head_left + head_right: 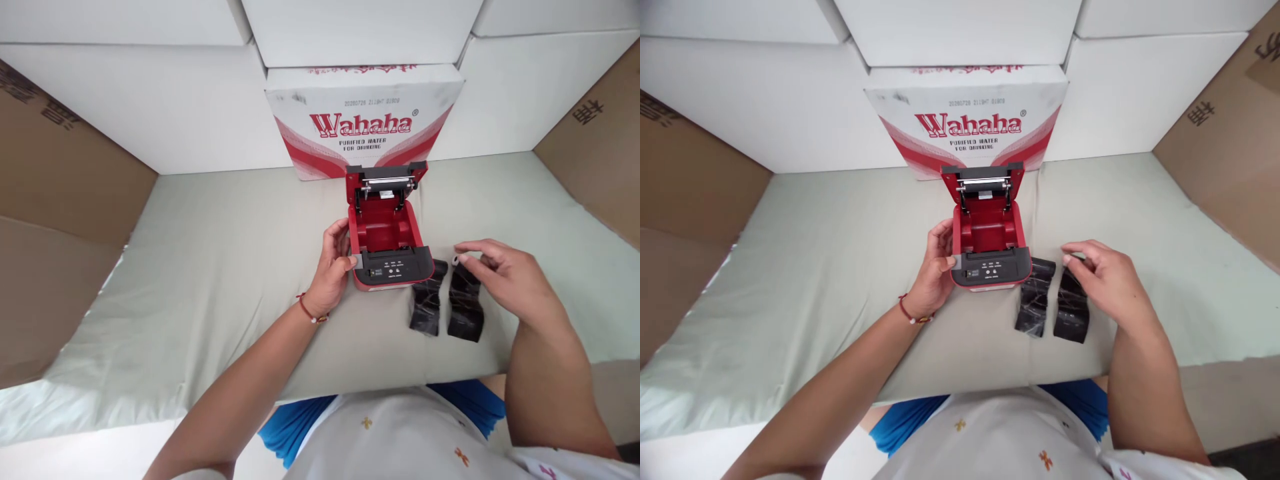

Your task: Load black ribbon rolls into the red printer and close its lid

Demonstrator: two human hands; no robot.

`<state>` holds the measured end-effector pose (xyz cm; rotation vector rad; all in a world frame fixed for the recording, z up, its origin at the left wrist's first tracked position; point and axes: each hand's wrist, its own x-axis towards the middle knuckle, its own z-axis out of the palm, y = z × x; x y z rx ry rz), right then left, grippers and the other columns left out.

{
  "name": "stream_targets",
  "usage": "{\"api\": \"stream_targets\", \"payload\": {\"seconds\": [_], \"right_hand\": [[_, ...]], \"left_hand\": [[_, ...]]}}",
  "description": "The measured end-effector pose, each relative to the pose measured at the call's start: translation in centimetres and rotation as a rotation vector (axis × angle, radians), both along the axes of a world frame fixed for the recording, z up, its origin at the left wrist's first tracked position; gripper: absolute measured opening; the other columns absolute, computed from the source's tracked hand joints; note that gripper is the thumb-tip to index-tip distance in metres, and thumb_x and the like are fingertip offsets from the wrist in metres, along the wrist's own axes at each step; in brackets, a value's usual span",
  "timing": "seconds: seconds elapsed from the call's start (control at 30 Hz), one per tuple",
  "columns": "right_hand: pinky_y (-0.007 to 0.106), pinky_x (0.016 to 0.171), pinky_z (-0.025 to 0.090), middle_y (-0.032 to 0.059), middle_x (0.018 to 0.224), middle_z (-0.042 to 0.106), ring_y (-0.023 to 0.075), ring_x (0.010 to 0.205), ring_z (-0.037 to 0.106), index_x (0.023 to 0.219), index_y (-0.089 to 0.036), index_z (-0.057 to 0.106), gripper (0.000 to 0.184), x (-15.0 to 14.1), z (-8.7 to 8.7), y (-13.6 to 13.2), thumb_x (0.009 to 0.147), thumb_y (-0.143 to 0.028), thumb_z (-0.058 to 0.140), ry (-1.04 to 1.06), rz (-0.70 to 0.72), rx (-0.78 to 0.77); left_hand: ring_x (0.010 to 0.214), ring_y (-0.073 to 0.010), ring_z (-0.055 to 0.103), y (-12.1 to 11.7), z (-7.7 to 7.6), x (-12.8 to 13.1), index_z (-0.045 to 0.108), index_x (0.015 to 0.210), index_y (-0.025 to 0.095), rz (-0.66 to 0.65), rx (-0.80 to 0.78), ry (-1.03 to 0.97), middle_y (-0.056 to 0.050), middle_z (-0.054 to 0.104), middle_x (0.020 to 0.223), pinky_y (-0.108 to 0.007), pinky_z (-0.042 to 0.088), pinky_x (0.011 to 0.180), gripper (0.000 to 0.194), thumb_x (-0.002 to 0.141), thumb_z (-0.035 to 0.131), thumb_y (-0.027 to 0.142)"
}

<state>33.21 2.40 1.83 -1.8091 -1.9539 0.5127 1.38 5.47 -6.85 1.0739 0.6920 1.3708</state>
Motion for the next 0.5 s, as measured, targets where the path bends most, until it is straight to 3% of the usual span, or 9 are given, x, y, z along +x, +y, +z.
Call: {"api": "stream_targets", "payload": {"seconds": [0.07,0.17,0.33,0.4,0.5], "right_hand": [[0.039,0.069,0.054,0.0091,0.110,0.079,0.0188,0.068,0.064,0.113,-0.024,0.080,0.039,1.7,-0.5,-0.1,0.097,-0.053,0.060,-0.067,-0.060,0.080],[0.041,0.070,0.055,0.0107,0.113,0.079,0.0196,0.067,0.065,0.115,-0.023,0.080,0.041,3.8,-1.9,-0.2,0.095,-0.054,0.060,-0.143,0.029,0.041],[0.042,0.071,0.058,0.0101,0.117,0.077,0.0178,0.065,0.064,0.126,-0.023,0.076,0.045,3.8,-3.4,-0.4,0.098,-0.053,0.060,-0.095,0.099,-0.007],[0.042,0.070,0.059,0.0095,0.112,0.077,0.0189,0.067,0.066,0.123,-0.023,0.078,0.044,3.5,-2.5,-0.6,0.097,-0.055,0.062,-0.078,0.112,-0.017],[0.038,0.056,0.055,0.0074,0.106,0.079,0.0200,0.065,0.066,0.116,-0.029,0.081,0.042,4.0,0.7,-1.1,0.093,-0.062,0.068,-0.020,0.130,-0.047]], "left_hand": [[0.156,-0.0274,0.042,0.0,0.0,0.0,0.053,0.144,0.036,0.003,0.000,0.003,-0.005,0.048,0.163,-0.045,0.037,0.130,0.074,0.080,0.086,0.055],[0.155,-0.0270,0.044,-0.1,0.2,0.0,0.054,0.144,0.036,0.015,0.001,0.003,-0.004,0.050,0.163,-0.045,0.038,0.130,0.073,0.080,0.086,0.054],[0.155,-0.0286,0.044,-0.2,0.4,-0.1,0.054,0.145,0.037,-0.006,-0.004,0.006,-0.005,0.047,0.165,-0.048,0.039,0.130,0.073,0.082,0.085,0.055],[0.156,-0.0294,0.044,-0.1,0.4,-0.1,0.054,0.145,0.037,-0.012,-0.001,0.005,-0.005,0.048,0.165,-0.050,0.039,0.130,0.074,0.081,0.086,0.056],[0.156,-0.0293,0.043,0.0,0.3,-0.1,0.056,0.142,0.037,-0.003,-0.009,-0.010,-0.004,0.050,0.163,-0.049,0.039,0.130,0.073,0.079,0.088,0.057]]}}
